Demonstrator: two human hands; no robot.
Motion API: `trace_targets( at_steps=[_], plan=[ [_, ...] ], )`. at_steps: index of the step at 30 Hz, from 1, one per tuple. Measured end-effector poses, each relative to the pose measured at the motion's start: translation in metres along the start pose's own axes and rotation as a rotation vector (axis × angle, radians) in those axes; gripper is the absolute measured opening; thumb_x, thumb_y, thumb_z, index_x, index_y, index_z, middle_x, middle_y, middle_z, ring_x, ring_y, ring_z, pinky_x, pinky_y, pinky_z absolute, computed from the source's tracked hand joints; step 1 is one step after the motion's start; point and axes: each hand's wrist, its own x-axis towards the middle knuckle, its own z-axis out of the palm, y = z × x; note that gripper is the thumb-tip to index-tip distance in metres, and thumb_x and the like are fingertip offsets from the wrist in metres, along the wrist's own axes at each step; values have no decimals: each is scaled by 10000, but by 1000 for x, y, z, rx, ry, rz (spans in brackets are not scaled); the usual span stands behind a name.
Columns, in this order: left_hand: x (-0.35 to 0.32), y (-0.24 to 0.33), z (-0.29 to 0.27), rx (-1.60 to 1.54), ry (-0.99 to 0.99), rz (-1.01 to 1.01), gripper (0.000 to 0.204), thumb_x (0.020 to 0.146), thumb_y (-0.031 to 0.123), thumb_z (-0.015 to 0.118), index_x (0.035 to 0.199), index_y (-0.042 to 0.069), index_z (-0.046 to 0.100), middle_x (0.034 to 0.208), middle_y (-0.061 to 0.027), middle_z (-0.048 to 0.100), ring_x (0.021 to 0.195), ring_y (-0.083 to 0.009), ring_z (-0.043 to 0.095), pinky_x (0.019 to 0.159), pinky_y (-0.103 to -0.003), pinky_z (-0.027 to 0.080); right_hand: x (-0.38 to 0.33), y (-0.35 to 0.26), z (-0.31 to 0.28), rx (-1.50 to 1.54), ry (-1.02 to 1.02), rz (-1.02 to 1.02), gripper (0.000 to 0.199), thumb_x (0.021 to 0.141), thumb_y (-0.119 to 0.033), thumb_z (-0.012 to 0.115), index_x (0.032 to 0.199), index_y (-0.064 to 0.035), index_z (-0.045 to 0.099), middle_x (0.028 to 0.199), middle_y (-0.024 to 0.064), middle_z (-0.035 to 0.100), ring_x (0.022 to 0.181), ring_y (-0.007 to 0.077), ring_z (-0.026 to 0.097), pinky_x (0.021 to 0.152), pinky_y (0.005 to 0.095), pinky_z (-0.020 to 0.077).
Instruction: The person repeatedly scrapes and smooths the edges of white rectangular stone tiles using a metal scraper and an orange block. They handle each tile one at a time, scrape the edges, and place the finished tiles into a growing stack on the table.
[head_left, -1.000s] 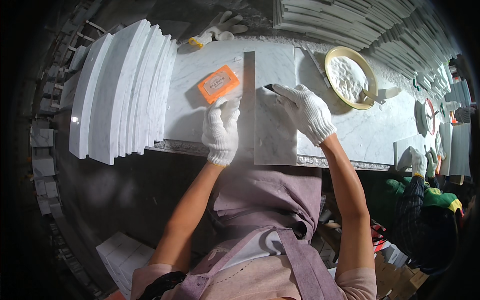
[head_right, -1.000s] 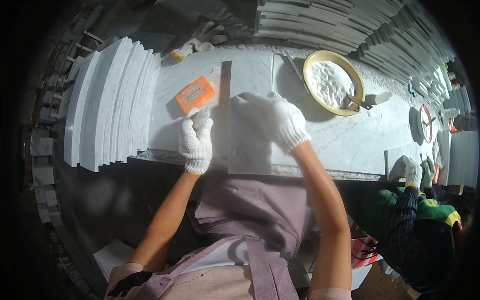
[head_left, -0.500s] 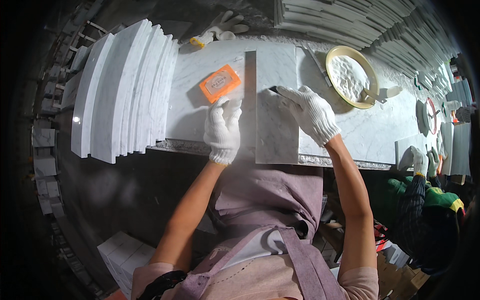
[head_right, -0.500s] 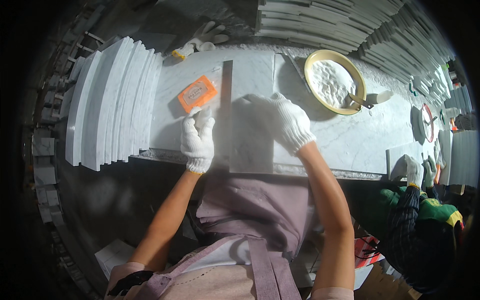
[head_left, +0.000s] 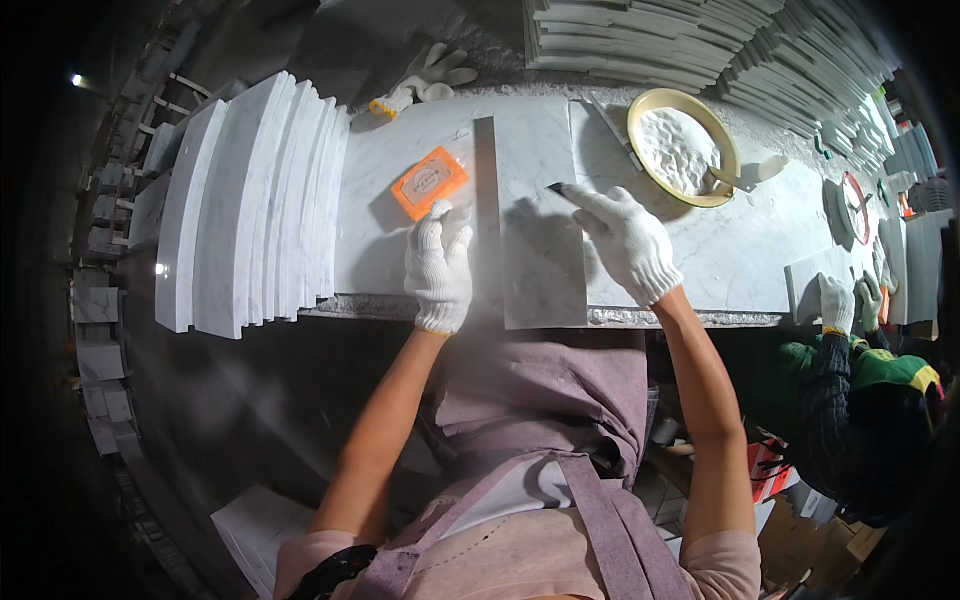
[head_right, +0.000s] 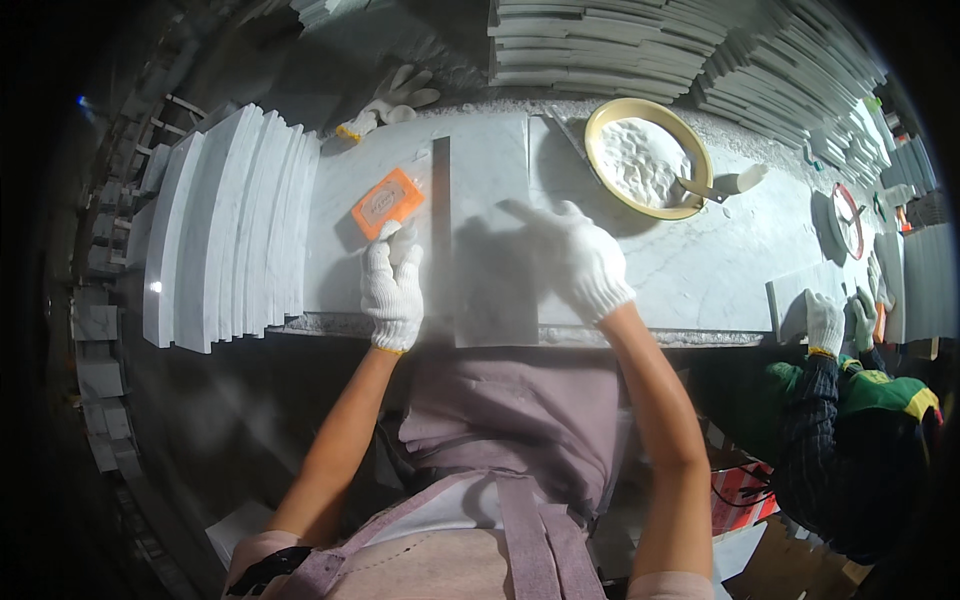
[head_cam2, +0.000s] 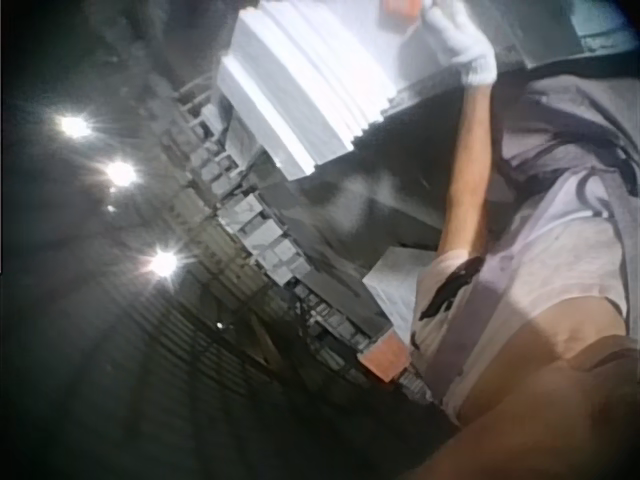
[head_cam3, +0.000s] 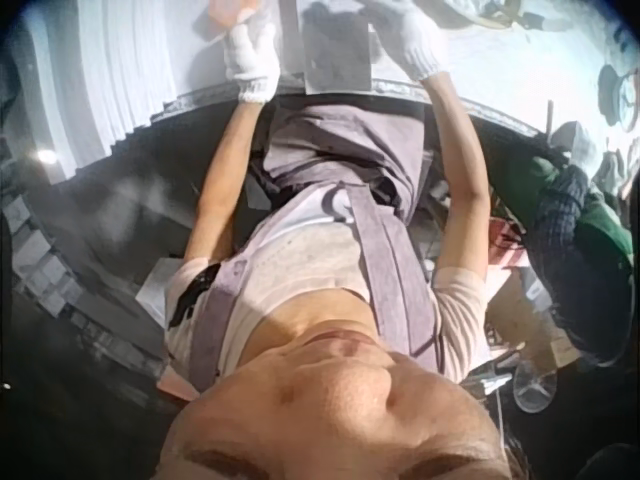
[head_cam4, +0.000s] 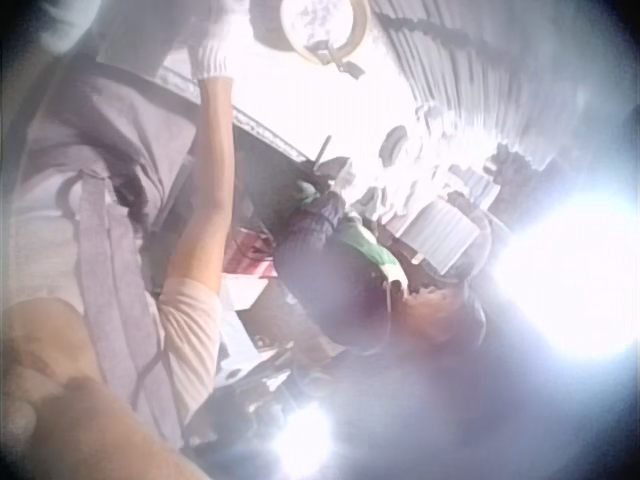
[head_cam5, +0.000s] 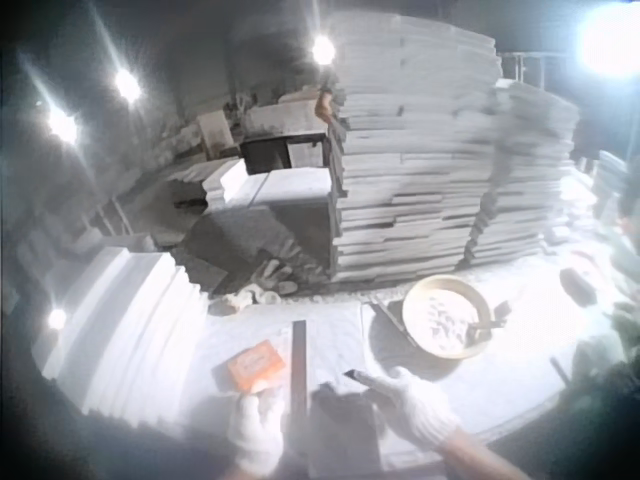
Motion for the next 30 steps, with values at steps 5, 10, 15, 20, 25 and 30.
trace_targets(
  at_steps=[5,10,15,20,25,30],
  plan=[
    [9,-9,-2,176,-109,45,525,874,137,835,1371,140,666,1248,-125,686,1120,-345,685,980,-462,557,-36,32,21,-11,336,95,433,978,-134,716,1400,-230,703,926,117,662,819,297,669,745,408,545],
    [26,-14,-6,448,-184,256,583,849,88,831,1397,199,665,1228,-81,665,1150,-328,658,986,-442,543,-51,53,38,-40,439,101,432,979,-182,702,1400,-273,680,971,113,664,858,318,688,760,429,555],
    [37,-13,-5,642,-194,402,593,797,87,842,1358,205,692,1193,-61,673,1103,-291,674,968,-442,540,-50,52,36,11,427,125,416,990,-198,683,1401,-265,672,984,119,665,869,323,686,773,432,557],
    [42,-8,-4,653,-243,406,599,776,96,856,1344,201,696,1119,-43,666,1029,-285,665,911,-445,540,-51,47,34,-7,429,126,417,996,-202,666,1408,-268,659,994,127,664,893,329,688,784,439,561],
    [47,-4,-5,696,-202,478,567,762,99,867,1299,200,712,1031,-37,654,969,-280,658,842,-445,543,-50,47,34,-12,473,108,436,961,-117,732,1384,-223,706,916,110,657,804,290,664,735,394,547],
    [51,4,-7,692,-167,546,533,751,99,867,1256,190,721,989,-36,649,931,-283,662,808,-435,554,-48,45,33,-17,519,80,438,945,-81,765,1365,-202,732,873,100,655,756,273,656,705,373,541]
  ],
)
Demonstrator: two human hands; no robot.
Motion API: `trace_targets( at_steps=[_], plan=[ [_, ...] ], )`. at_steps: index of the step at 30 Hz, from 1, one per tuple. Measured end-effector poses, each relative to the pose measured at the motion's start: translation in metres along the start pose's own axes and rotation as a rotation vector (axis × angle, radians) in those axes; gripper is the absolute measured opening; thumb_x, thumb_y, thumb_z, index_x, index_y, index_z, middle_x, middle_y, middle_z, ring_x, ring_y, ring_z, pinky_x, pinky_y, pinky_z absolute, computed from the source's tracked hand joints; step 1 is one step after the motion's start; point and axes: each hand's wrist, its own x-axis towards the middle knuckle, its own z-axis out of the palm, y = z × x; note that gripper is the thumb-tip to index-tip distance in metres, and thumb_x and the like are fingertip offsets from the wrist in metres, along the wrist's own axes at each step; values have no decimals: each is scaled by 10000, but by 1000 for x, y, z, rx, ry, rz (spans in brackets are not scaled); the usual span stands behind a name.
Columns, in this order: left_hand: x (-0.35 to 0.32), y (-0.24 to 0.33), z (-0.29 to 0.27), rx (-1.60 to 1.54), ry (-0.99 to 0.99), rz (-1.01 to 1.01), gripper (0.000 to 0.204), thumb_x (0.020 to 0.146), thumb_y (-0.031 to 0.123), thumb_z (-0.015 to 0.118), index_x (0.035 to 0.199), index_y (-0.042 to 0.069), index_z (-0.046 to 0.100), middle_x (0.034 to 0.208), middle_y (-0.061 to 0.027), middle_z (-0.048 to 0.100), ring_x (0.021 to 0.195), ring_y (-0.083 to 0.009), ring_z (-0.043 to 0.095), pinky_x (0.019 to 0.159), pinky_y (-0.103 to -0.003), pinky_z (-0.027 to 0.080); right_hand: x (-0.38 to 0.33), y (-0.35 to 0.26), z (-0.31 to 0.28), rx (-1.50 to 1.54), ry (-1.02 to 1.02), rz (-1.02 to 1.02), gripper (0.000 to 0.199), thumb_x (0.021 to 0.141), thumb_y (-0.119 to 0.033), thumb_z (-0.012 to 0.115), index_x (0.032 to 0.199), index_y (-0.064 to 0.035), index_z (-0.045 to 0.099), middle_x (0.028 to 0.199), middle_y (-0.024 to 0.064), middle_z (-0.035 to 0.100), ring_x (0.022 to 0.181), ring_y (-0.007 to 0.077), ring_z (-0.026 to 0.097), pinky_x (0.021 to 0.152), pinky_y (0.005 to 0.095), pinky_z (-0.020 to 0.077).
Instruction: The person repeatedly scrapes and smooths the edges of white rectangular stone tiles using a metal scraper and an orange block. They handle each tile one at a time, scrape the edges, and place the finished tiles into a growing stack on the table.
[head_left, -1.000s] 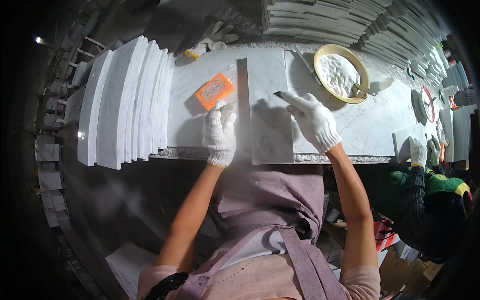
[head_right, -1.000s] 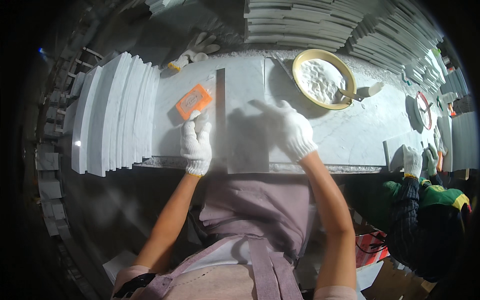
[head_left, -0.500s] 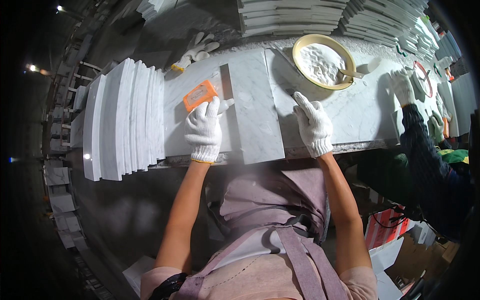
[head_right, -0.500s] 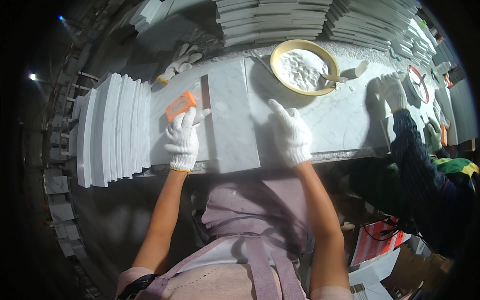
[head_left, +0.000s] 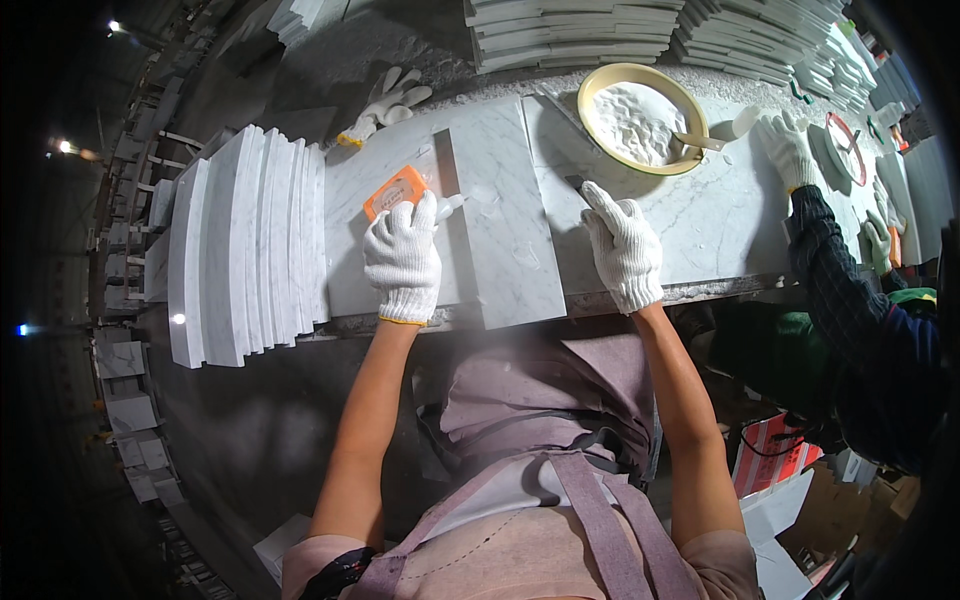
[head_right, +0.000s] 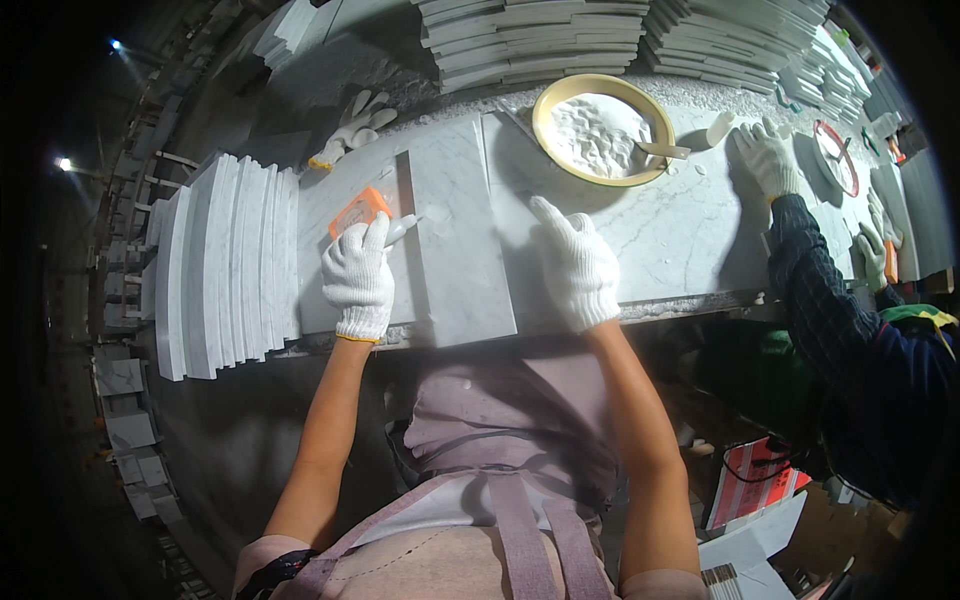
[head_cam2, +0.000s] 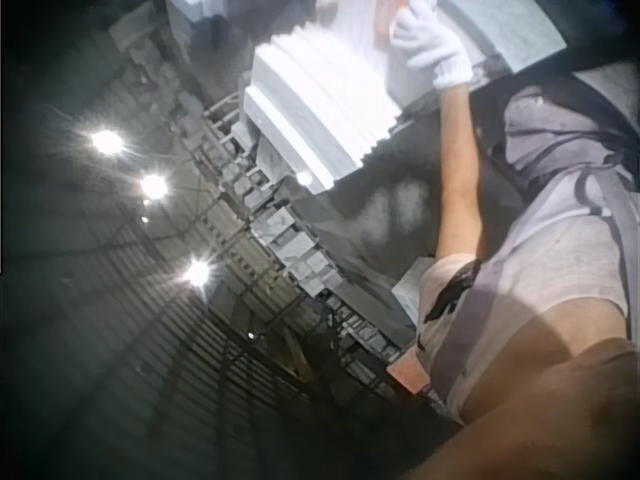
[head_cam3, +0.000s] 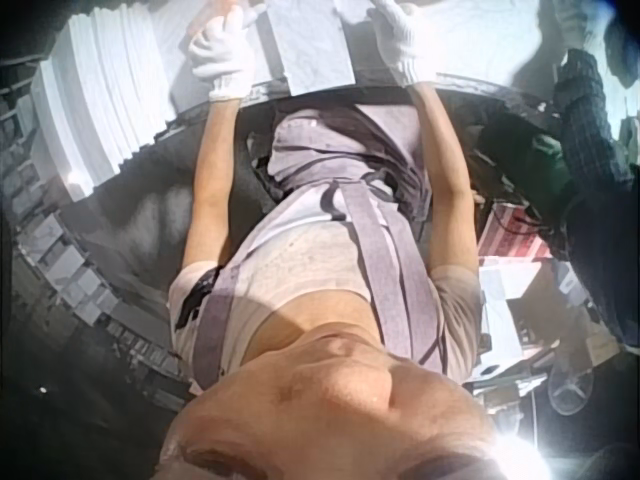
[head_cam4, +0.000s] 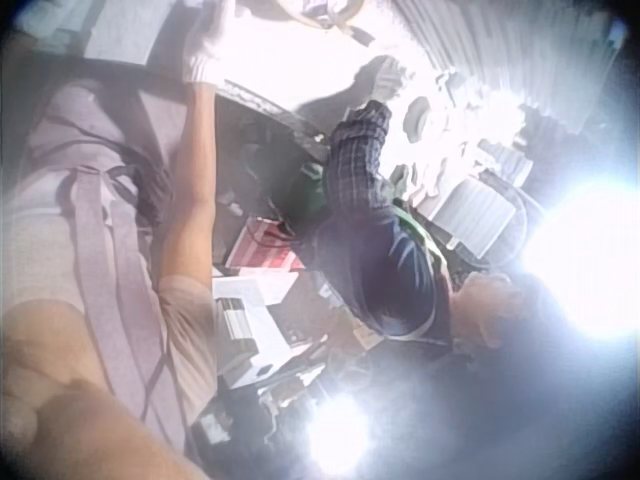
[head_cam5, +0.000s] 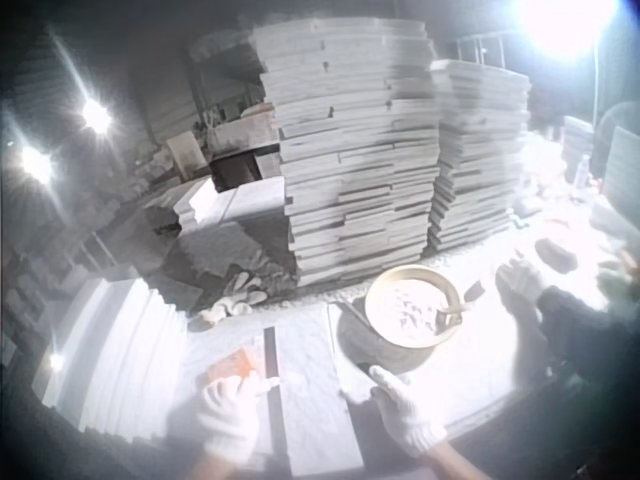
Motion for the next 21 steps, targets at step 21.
trace_targets(
  at_steps=[21],
  plan=[
    [6,2,-6,-45,-10,-3,467,789,38,769,1237,165,730,964,-49,643,936,-287,666,820,-444,545,0,-1,-3,-2,-30,30,430,949,-86,759,1365,-192,728,873,102,656,771,282,658,719,380,543]
  ],
)
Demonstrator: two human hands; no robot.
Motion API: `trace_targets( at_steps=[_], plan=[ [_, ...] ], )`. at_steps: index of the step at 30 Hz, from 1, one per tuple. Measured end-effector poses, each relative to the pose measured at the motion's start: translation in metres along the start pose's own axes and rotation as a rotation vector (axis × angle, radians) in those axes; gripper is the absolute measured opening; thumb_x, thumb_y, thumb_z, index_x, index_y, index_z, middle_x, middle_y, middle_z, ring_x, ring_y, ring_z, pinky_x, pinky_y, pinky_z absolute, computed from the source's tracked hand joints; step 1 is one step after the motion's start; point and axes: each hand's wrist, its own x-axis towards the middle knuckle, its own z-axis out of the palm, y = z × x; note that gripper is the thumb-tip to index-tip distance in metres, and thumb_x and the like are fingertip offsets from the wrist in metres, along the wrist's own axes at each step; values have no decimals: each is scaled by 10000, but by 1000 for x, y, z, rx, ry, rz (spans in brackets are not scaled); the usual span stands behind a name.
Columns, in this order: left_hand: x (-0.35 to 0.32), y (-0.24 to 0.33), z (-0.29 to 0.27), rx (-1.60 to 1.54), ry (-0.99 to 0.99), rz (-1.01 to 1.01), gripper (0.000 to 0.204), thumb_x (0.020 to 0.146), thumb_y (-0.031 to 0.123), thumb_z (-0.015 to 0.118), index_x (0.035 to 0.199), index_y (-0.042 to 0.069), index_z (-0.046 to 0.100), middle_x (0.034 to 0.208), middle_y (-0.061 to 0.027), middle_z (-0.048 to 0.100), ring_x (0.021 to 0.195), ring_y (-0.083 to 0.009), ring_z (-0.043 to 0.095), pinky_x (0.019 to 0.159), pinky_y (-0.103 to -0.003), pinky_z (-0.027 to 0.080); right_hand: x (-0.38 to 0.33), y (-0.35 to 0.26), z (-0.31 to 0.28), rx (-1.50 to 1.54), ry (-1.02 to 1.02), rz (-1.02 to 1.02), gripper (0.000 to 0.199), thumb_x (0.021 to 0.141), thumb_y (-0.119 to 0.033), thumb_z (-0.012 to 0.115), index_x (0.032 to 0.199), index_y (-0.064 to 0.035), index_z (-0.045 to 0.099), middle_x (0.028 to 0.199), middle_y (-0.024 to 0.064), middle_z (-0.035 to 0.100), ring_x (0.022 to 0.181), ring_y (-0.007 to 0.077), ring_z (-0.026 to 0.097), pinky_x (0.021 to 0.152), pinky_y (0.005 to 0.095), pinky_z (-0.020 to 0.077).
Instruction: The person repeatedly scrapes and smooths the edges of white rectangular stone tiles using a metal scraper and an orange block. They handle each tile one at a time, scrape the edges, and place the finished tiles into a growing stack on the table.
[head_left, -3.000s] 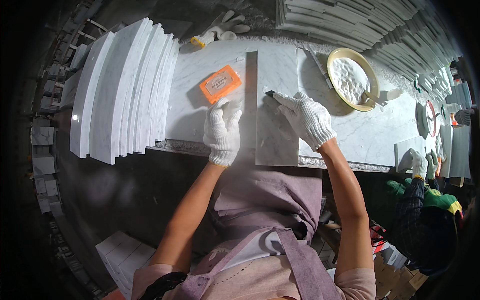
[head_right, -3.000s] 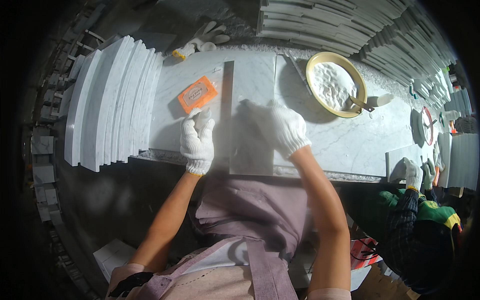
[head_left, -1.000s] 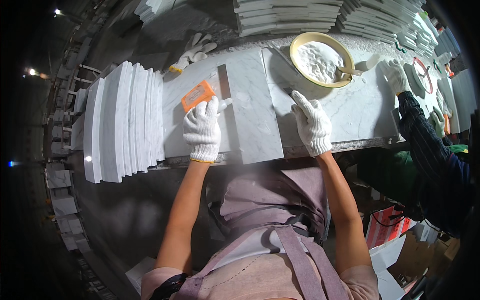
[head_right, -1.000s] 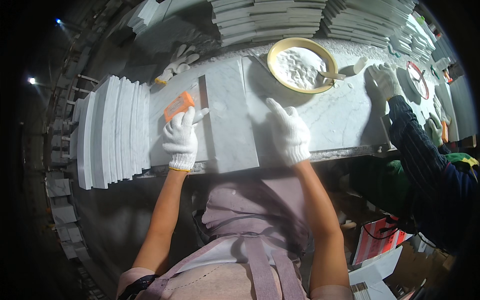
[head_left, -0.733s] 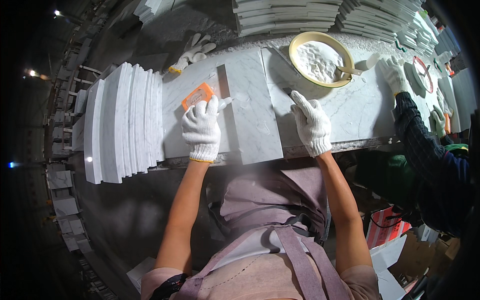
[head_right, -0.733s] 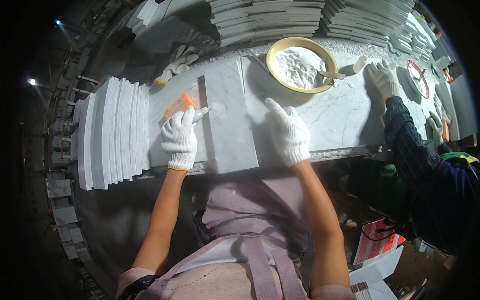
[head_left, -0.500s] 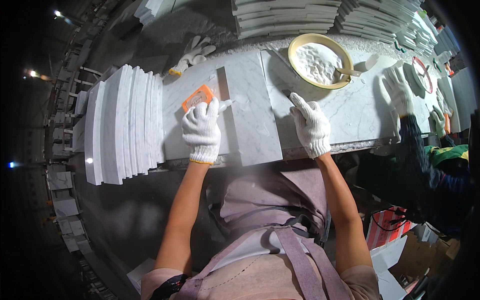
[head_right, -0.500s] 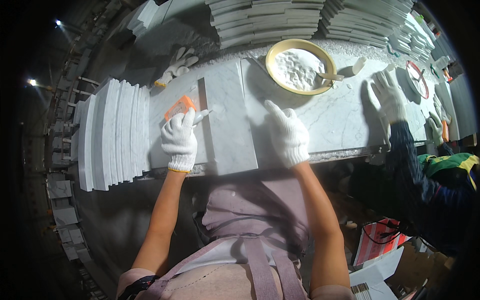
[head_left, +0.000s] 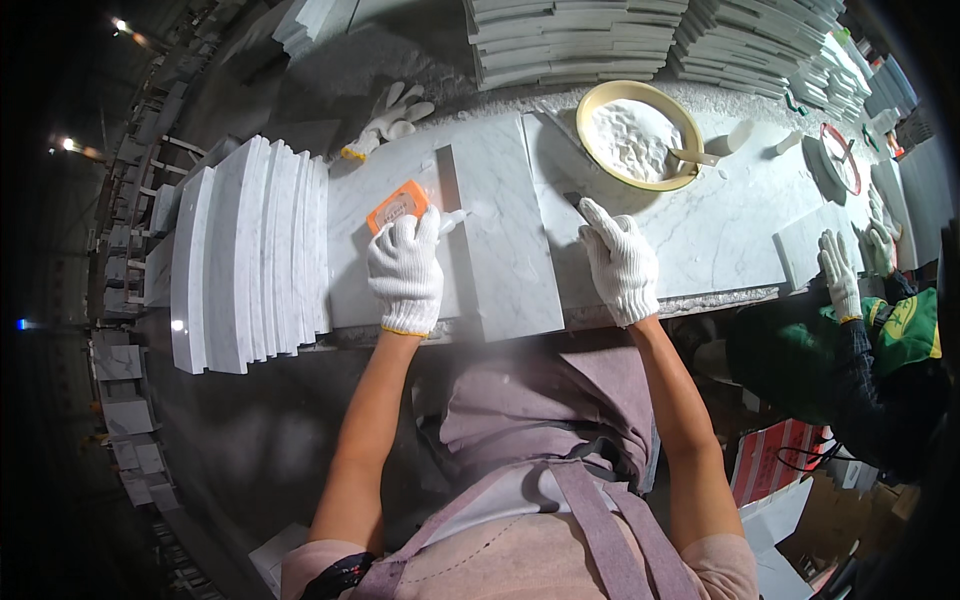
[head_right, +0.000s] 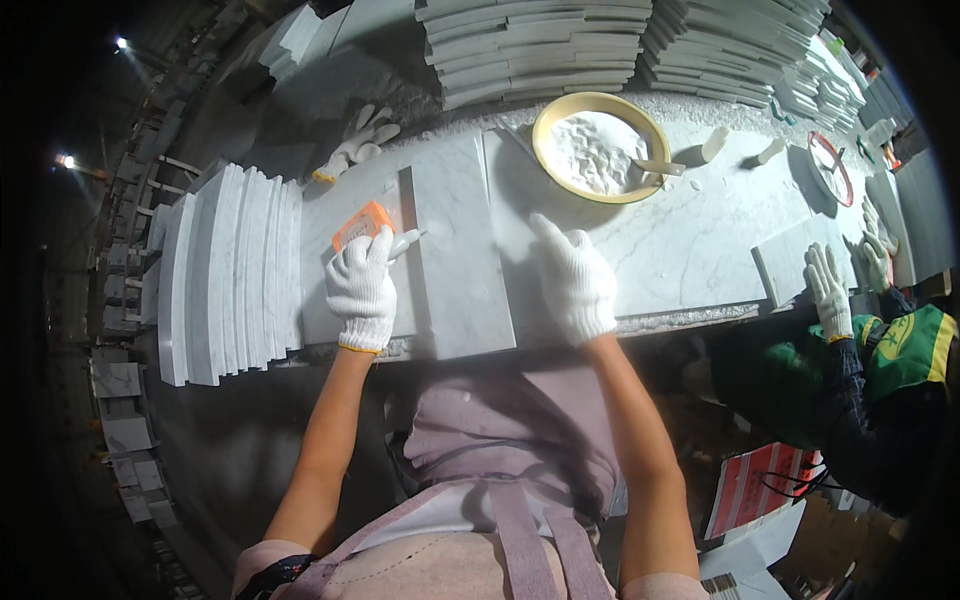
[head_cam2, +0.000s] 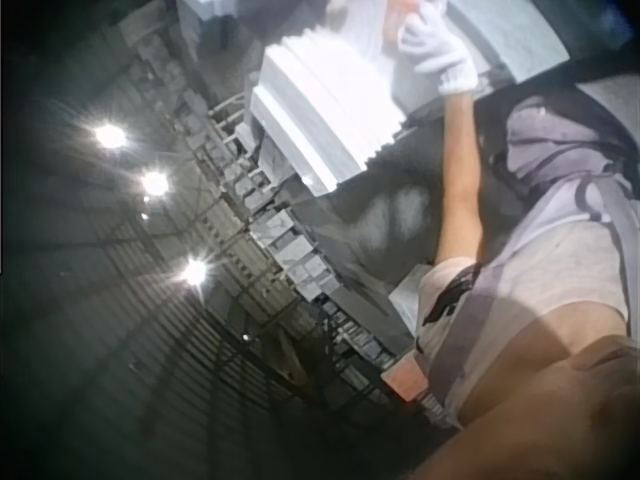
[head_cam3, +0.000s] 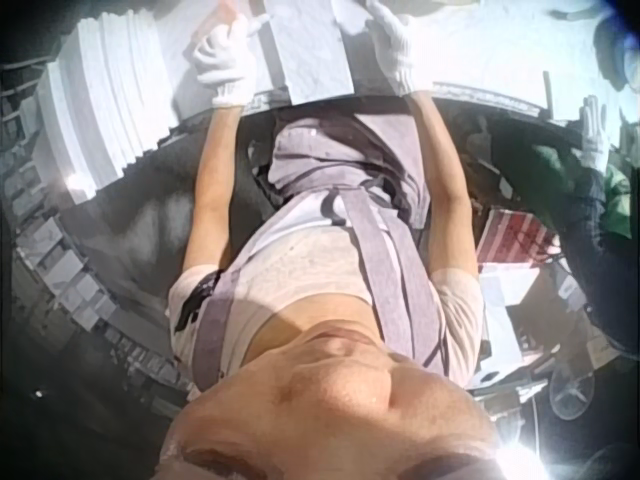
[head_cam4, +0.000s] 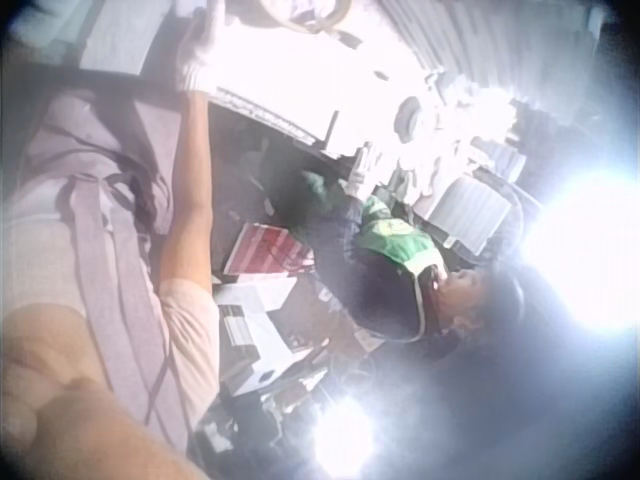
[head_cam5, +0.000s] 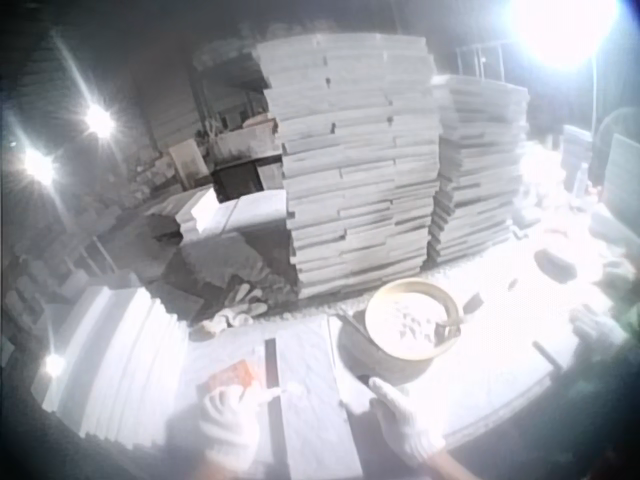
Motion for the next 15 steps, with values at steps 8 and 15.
trace_targets(
  at_steps=[8,15],
  plan=[
    [-5,-1,4,13,42,-10,485,778,53,782,1241,188,732,1025,-38,645,980,-282,666,841,-444,539,0,1,3,-32,36,-19,441,938,-82,769,1358,-213,735,862,90,651,758,271,658,705,372,540],
    [-4,2,3,1,19,-32,449,813,67,755,1246,182,728,1014,-53,637,955,-305,653,847,-449,533,-1,0,2,-20,49,-31,454,929,-76,775,1359,-217,737,848,84,647,744,268,655,685,366,537]
  ],
)
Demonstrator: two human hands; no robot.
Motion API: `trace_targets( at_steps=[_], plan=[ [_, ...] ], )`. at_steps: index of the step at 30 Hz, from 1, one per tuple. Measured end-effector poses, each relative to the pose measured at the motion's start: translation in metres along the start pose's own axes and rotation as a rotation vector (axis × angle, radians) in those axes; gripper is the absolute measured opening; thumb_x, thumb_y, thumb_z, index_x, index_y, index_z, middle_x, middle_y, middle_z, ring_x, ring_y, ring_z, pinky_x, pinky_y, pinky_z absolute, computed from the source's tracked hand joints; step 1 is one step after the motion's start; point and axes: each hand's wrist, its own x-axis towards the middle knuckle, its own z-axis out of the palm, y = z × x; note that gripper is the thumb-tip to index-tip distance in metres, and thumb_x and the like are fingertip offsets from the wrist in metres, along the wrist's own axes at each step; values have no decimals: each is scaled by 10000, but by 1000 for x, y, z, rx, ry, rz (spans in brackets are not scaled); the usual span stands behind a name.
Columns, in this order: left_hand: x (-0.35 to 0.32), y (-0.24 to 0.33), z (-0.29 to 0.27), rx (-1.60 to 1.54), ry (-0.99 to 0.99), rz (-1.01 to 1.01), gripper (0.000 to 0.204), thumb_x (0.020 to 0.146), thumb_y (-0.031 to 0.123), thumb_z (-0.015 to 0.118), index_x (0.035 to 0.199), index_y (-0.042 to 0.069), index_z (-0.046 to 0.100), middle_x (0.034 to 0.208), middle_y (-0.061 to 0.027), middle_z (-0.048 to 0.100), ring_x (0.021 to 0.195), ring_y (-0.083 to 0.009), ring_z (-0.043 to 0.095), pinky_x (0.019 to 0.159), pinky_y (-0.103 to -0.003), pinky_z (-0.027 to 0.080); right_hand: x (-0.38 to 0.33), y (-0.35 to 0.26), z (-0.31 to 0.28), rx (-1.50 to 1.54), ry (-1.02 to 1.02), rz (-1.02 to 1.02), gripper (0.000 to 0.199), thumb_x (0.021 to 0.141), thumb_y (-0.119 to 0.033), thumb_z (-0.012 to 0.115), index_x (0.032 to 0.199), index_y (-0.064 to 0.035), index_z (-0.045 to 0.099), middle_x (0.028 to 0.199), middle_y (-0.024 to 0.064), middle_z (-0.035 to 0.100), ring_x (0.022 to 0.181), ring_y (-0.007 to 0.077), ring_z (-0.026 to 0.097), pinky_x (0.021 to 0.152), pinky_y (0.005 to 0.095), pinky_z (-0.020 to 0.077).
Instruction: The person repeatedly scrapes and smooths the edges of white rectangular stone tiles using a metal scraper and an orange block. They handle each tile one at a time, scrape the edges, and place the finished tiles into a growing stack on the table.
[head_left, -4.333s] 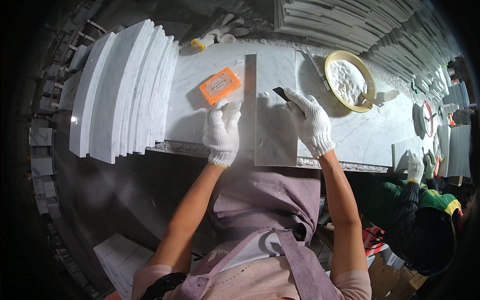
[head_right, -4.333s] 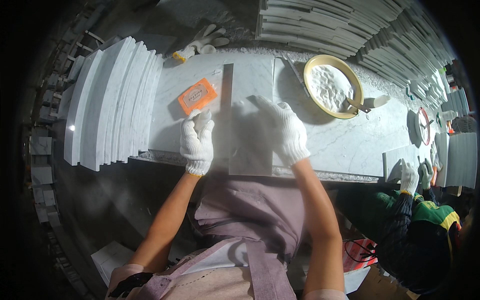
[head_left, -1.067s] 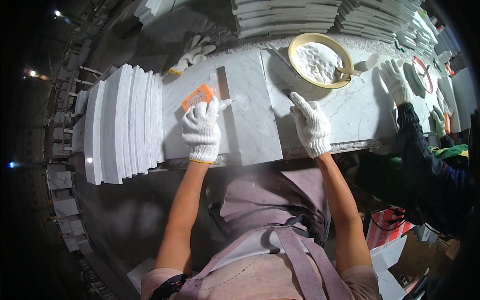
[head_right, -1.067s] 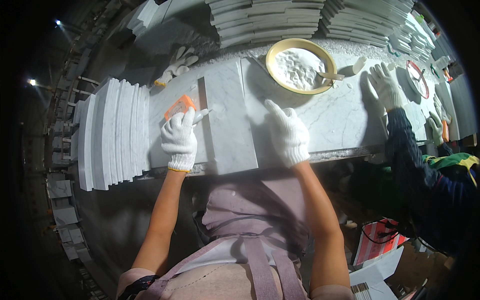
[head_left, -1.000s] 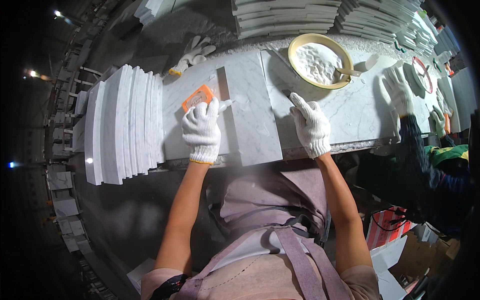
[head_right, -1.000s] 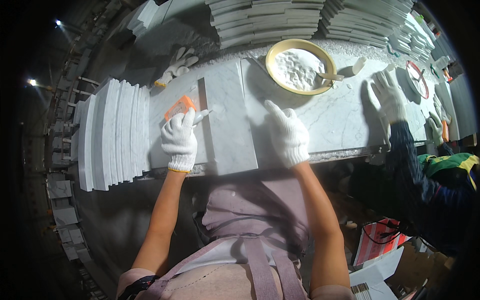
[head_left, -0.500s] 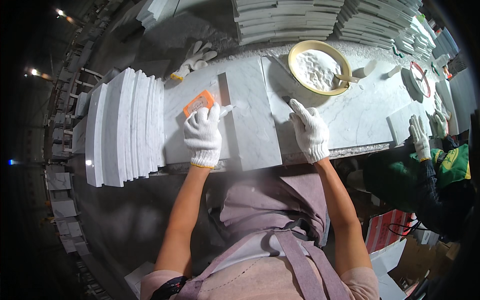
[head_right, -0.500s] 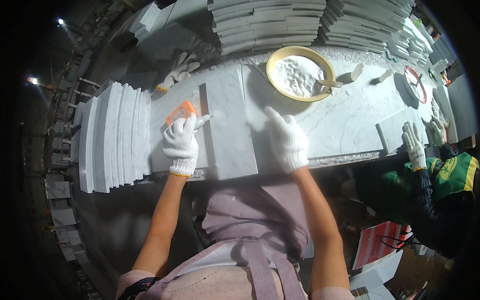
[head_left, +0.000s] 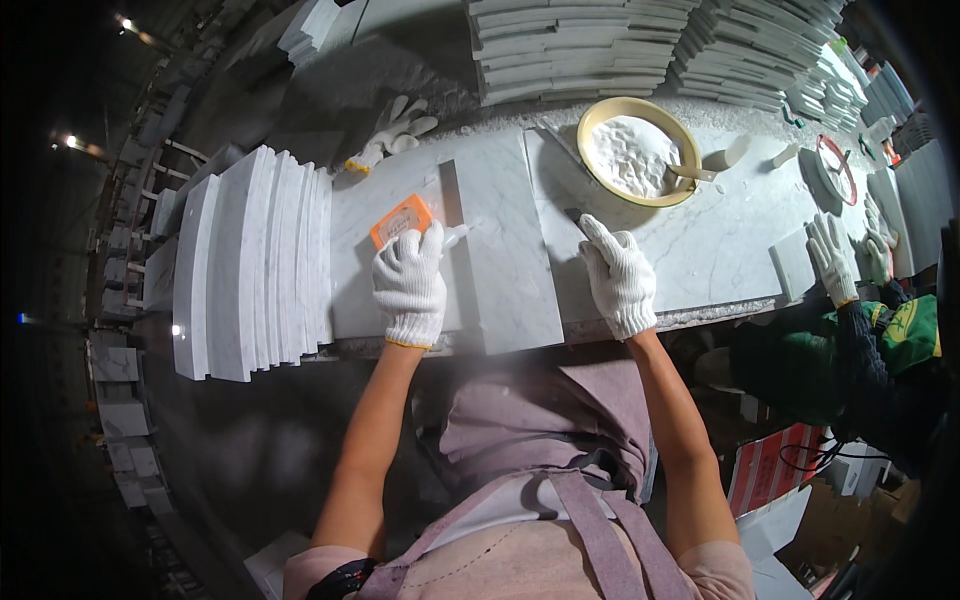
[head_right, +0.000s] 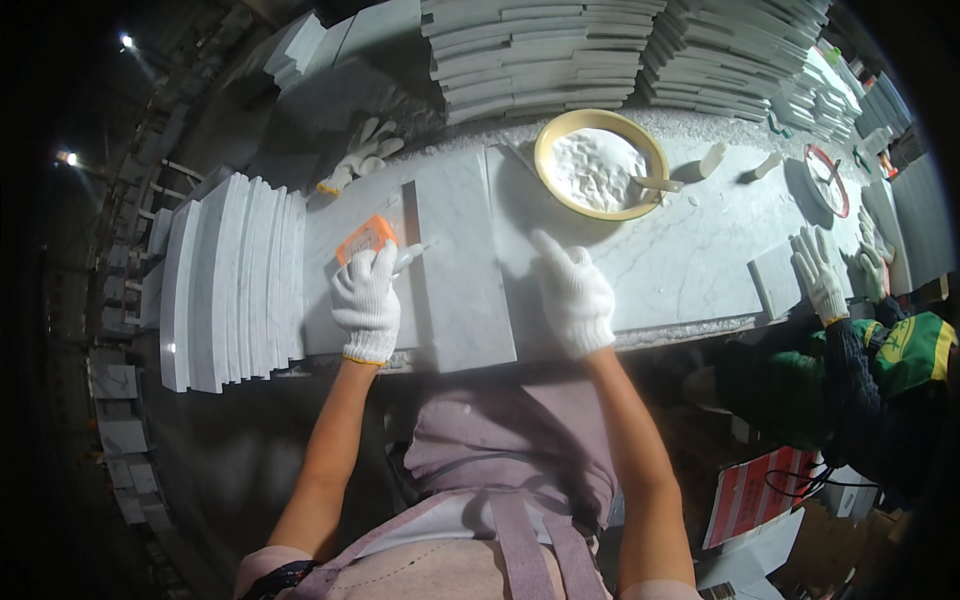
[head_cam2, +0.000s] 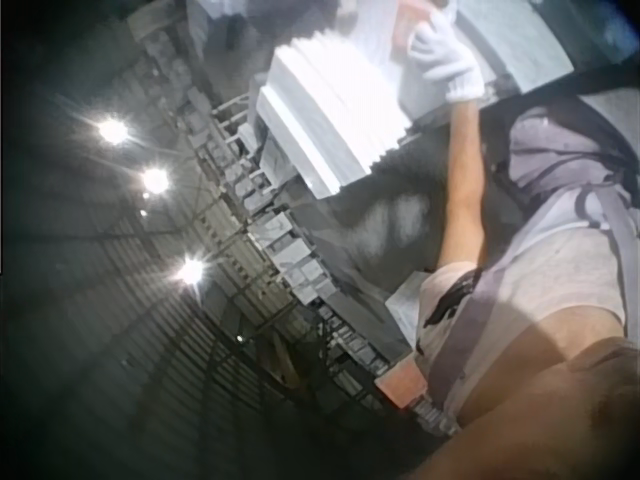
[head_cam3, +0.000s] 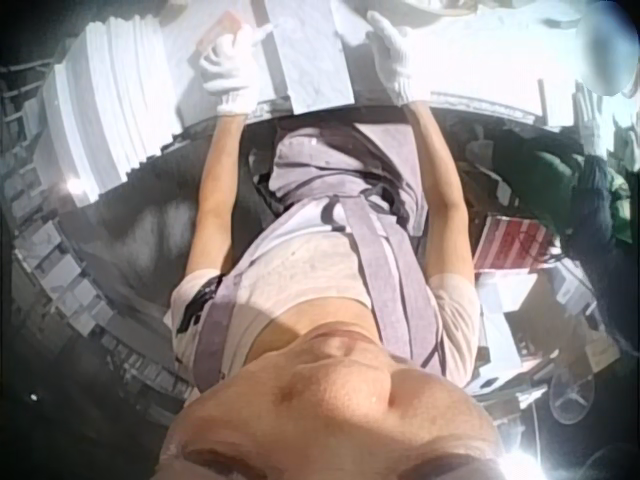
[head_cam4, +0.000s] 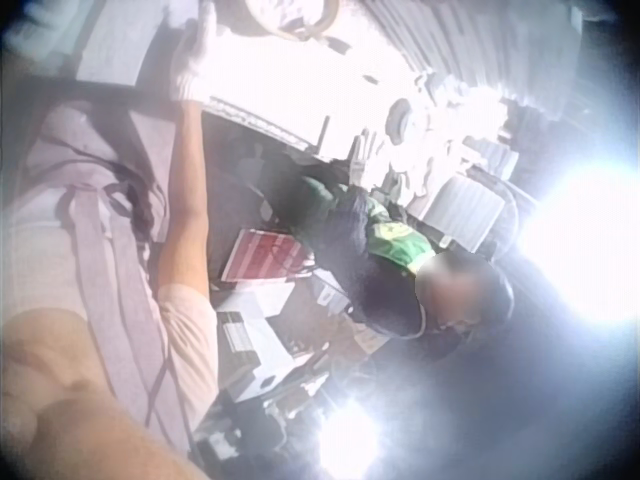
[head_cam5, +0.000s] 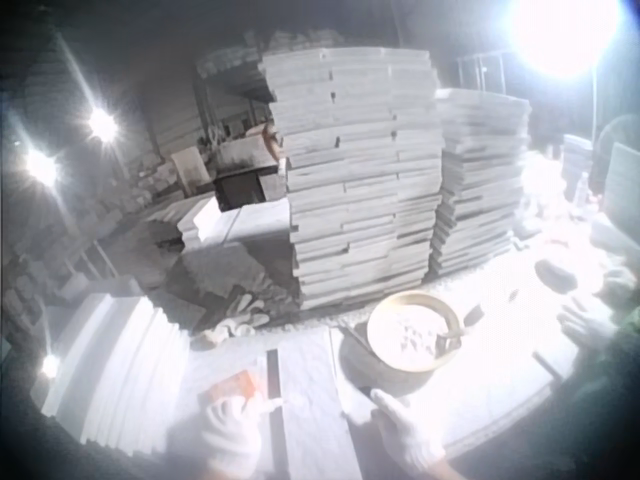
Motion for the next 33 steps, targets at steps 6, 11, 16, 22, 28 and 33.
trace_targets(
  at_steps=[6,11,16,22,28,33],
  plan=[
    [-2,1,-2,-15,-34,-24,470,824,68,757,1280,175,710,1034,-61,638,972,-317,649,882,-473,523,1,0,0,10,-6,14,459,927,-73,774,1361,-219,736,848,87,651,750,270,658,690,372,539],
    [-10,1,2,-78,-61,-86,432,846,93,751,1271,164,722,1040,-63,637,1007,-316,655,874,-470,541,1,-1,-3,-21,-135,112,398,988,-249,670,1382,-308,661,1023,129,679,890,346,704,774,459,567],
    [-18,8,6,-148,-70,-226,483,850,68,804,1312,158,695,1123,-109,650,1046,-345,658,938,-482,535,2,-2,-2,10,-25,31,431,943,-77,756,1356,-196,736,883,103,657,770,284,661,718,384,547],
    [-24,19,-3,-483,-93,-544,505,864,81,807,1346,145,667,1238,-161,660,1131,-396,650,952,-496,550,0,-9,-36,311,9,-93,412,1018,-85,689,1422,-8,666,1059,131,709,840,199,660,786,338,562],
    [-33,19,-4,-1029,-73,-765,421,966,130,755,1342,19,601,1220,-127,679,1096,-263,668,962,-386,547,-58,-10,-134,689,-431,583,478,1098,-127,531,1566,-29,522,1438,118,627,920,101,636,848,279,555],
    [-32,17,7,-1073,-75,-777,465,944,232,799,1317,21,617,1160,-128,698,1047,-261,683,944,-396,550,-102,5,-149,702,-342,746,639,1062,-141,651,1642,-57,395,1117,25,600,830,98,647,652,226,539]
  ],
)
